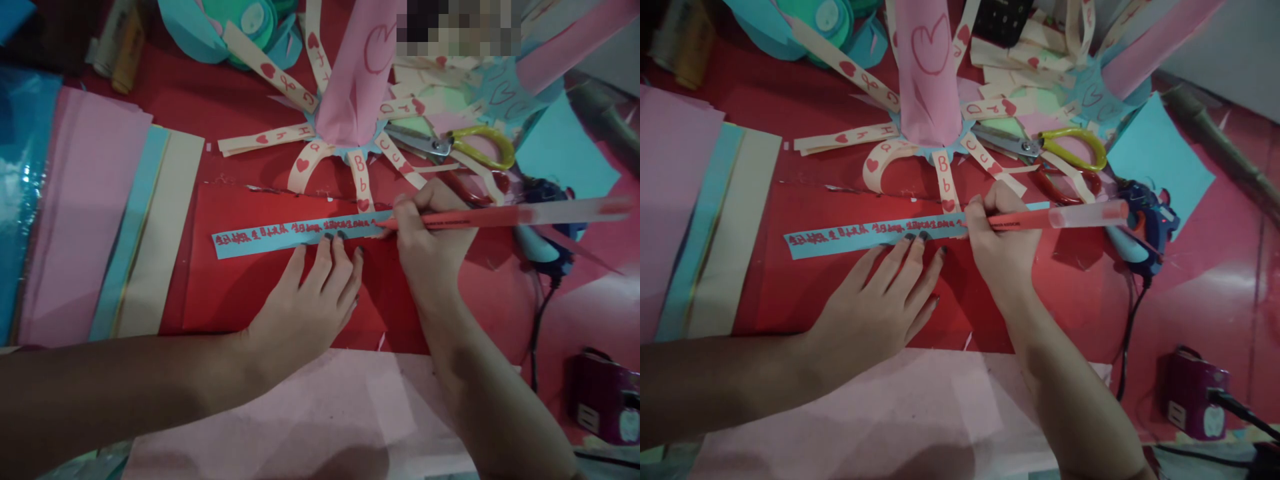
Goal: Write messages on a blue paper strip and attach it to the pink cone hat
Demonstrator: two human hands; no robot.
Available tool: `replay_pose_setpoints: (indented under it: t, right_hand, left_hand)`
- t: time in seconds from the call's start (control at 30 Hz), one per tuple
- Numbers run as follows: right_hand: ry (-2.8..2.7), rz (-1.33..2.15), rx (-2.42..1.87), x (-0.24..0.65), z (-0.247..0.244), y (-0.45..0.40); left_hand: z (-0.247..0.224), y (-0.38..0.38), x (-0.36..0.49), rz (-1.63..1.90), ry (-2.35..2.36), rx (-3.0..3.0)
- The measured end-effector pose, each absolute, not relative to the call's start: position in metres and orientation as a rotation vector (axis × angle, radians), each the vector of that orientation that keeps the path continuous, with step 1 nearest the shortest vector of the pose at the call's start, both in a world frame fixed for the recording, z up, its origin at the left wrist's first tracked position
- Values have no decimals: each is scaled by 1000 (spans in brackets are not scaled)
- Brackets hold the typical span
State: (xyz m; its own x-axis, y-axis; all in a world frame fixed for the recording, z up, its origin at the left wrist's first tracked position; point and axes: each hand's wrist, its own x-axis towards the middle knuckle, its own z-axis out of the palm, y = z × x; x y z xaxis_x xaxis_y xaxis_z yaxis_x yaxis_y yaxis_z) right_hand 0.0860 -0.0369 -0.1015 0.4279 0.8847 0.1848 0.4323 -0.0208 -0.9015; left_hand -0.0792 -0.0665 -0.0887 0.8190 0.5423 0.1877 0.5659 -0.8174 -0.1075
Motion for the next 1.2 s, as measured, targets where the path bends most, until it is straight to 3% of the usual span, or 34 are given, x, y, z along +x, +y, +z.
replay_pose_setpoints:
  t: [1.2]
  right_hand:
    - [-1135,494,-1667,86,-102,-38]
  left_hand:
    - [-89,-66,-79,-223,-860,-2834]
